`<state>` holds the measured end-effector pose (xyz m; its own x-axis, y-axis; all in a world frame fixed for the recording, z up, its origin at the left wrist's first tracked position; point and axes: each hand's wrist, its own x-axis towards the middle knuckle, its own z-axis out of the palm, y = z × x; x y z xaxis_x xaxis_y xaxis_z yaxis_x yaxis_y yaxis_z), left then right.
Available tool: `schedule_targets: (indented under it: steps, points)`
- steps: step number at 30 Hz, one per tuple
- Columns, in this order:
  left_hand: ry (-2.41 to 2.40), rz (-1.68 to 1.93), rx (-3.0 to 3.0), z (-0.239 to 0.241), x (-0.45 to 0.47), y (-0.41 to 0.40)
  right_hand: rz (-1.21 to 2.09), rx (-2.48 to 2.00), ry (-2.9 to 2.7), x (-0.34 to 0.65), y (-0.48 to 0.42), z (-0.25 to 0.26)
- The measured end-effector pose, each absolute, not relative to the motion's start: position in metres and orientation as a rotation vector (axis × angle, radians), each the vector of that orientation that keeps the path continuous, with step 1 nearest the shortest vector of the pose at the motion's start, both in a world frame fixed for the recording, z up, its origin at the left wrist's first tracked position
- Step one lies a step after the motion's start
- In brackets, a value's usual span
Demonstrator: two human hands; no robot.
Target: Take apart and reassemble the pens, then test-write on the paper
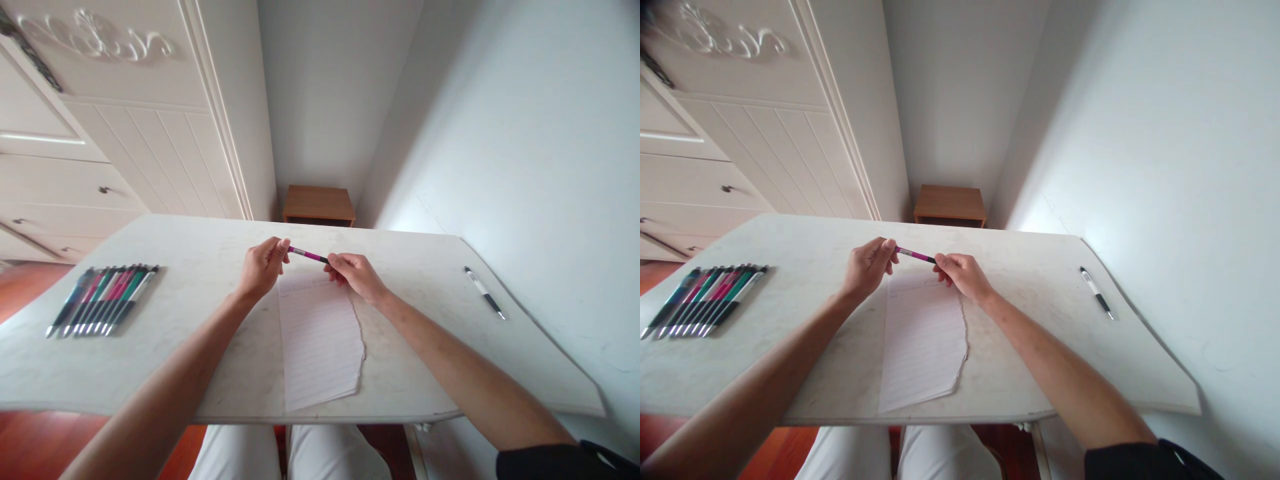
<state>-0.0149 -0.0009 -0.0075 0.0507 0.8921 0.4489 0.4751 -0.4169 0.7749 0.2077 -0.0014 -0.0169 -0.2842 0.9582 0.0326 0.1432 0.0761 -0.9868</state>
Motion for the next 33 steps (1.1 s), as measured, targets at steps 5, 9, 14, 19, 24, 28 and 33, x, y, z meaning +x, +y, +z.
schedule_targets:
  steps: [5,9,14,19,24,28,33]
  points:
    - [1.339,1.255,1.893,-0.013,-0.016,0.003,1.320,-1.159,-1.467,0.207,-0.003,-0.013]
    - [1.202,1.205,1.793,-0.018,-0.015,0.007,1.367,-1.148,-1.382,0.210,-0.001,-0.012]
    - [1.220,1.258,1.808,-0.018,-0.015,0.010,1.428,-1.131,-1.341,0.213,0.002,-0.014]
    - [1.167,1.253,1.818,-0.015,-0.018,0.010,1.457,-1.109,-1.346,0.213,0.001,-0.015]
    - [1.144,1.164,1.816,-0.010,-0.022,0.009,1.450,-1.111,-1.377,0.213,0.001,-0.015]
    - [1.209,1.128,1.847,-0.006,-0.022,0.006,1.421,-1.120,-1.406,0.212,0.001,-0.014]
    - [1.325,1.149,1.829,-0.010,-0.018,0.004,1.375,-1.131,-1.448,0.210,0.000,-0.014]
